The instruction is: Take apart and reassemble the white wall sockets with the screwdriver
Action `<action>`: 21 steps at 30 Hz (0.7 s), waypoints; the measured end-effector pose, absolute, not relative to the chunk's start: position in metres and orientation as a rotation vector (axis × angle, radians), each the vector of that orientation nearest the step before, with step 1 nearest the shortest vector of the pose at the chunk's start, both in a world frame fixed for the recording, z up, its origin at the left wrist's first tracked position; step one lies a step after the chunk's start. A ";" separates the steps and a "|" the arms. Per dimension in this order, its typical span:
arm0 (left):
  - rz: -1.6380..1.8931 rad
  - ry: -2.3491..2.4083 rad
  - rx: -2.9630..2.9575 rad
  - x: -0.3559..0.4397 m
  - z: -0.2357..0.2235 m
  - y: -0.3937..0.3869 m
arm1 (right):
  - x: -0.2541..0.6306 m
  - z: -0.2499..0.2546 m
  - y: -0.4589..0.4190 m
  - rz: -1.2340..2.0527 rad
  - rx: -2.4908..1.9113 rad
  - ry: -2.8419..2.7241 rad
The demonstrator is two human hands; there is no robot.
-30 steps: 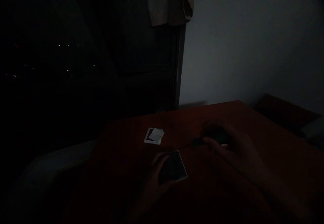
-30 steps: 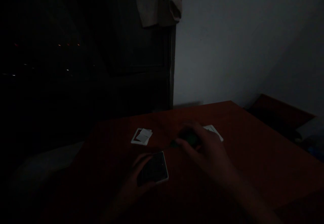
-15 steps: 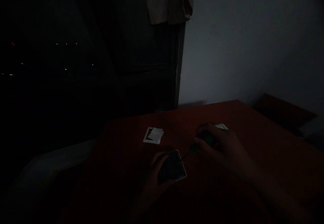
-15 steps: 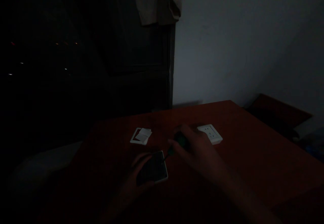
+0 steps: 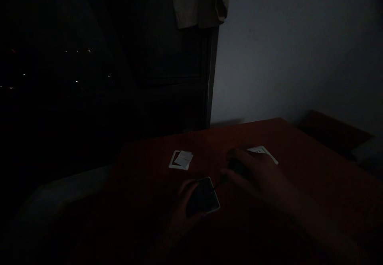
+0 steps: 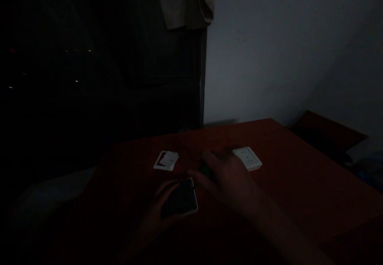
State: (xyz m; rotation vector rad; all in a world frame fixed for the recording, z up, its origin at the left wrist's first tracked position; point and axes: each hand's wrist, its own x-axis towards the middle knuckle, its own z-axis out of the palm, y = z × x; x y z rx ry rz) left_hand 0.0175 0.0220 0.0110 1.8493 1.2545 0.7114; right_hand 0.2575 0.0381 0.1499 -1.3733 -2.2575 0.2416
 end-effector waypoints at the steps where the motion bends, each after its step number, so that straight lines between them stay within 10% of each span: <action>1: 0.706 1.255 1.862 0.018 0.012 0.022 | 0.255 0.154 0.037 0.219 -1.395 -2.293; 21: 0.716 1.252 1.917 0.018 0.014 0.024 | 0.237 0.167 0.044 0.256 -1.380 -2.445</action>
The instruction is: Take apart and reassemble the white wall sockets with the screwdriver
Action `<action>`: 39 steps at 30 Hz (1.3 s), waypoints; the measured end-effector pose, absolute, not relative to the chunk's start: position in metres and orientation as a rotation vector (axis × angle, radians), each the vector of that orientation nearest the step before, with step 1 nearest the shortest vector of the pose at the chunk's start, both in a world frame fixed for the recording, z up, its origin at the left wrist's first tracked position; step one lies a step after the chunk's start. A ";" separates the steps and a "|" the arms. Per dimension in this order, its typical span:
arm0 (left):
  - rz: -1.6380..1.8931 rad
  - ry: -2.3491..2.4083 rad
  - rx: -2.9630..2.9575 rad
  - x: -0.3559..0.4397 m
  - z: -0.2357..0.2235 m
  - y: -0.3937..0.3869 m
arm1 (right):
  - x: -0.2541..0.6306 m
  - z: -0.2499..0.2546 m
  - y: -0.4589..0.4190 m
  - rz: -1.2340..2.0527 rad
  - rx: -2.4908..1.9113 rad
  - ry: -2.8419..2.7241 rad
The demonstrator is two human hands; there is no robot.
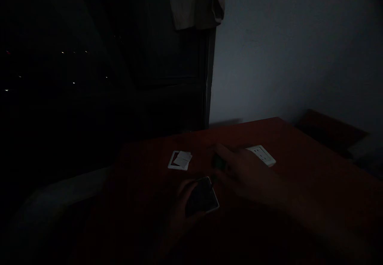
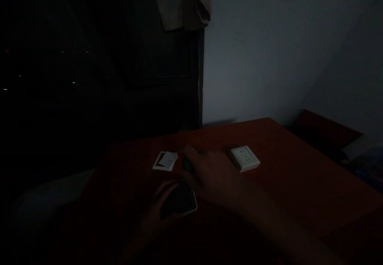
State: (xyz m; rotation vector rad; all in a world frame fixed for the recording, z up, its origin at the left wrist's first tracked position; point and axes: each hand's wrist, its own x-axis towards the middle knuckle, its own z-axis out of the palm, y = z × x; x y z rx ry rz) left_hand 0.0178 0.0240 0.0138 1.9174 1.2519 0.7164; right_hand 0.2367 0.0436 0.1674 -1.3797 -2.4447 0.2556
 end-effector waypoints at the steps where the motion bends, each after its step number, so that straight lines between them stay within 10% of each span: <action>1: 0.711 1.260 1.925 0.017 0.012 0.024 | 0.237 0.165 0.046 0.190 -1.423 -2.429; 39: 0.747 1.245 1.875 0.019 0.016 0.023 | 0.231 0.167 0.041 0.062 -1.458 -2.412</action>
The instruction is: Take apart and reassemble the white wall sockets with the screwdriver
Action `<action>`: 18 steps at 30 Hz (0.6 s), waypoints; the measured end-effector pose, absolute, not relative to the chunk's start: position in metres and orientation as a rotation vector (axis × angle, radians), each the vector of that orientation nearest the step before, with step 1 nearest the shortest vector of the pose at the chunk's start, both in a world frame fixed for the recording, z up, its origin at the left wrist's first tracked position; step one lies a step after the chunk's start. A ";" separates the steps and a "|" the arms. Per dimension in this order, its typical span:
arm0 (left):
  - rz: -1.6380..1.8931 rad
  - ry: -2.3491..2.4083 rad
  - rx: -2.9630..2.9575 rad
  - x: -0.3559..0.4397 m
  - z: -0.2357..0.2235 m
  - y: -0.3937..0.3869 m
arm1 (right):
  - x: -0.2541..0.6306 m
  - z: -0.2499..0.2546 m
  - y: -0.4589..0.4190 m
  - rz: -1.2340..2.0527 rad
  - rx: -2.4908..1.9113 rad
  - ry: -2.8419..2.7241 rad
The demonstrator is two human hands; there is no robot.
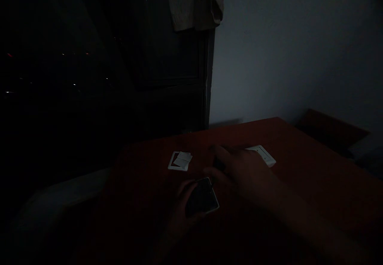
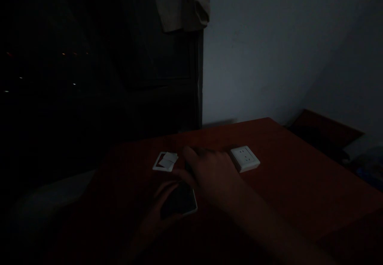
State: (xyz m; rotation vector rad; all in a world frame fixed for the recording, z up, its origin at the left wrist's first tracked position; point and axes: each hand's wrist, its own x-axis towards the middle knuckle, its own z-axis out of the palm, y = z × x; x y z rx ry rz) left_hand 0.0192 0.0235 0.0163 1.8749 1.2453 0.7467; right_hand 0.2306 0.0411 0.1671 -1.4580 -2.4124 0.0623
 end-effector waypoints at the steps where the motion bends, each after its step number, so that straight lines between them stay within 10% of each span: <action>1: 0.746 1.247 1.877 0.019 0.017 0.023 | 0.231 0.167 0.040 0.113 -1.406 -2.415; 18: 0.757 1.260 1.893 0.018 0.015 0.023 | 0.232 0.159 0.043 0.164 -1.294 -2.398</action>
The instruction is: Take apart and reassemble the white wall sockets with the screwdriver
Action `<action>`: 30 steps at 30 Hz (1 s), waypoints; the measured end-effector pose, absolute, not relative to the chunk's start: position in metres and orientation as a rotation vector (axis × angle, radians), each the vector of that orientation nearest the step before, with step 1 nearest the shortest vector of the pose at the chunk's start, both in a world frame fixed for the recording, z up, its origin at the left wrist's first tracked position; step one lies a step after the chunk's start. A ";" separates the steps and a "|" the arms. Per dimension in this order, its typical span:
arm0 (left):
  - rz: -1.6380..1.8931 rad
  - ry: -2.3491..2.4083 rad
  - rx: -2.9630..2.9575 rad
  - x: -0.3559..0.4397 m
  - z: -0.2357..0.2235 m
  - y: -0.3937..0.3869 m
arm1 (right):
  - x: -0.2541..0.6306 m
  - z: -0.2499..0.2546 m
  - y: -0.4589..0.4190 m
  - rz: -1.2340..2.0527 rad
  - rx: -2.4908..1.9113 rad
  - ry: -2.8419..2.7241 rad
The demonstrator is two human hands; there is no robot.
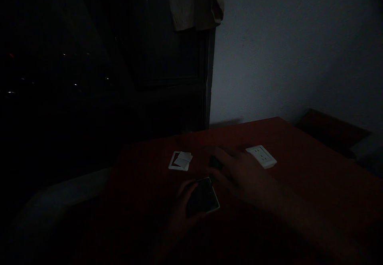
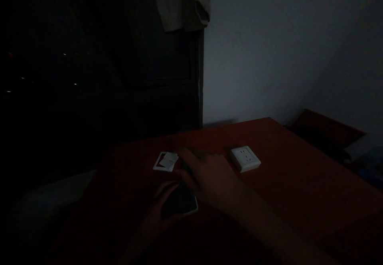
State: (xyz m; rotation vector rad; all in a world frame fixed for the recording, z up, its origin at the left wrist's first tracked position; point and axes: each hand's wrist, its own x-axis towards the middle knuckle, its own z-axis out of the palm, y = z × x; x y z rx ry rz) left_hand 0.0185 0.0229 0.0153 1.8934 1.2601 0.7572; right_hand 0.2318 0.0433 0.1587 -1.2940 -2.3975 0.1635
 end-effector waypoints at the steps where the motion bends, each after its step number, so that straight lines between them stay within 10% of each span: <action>1: 0.757 1.265 1.896 0.018 0.014 0.023 | 0.231 0.158 0.044 0.106 -1.371 -2.395; 30: 0.736 1.224 1.899 0.018 0.014 0.023 | 0.231 0.155 0.037 0.288 -1.178 -2.331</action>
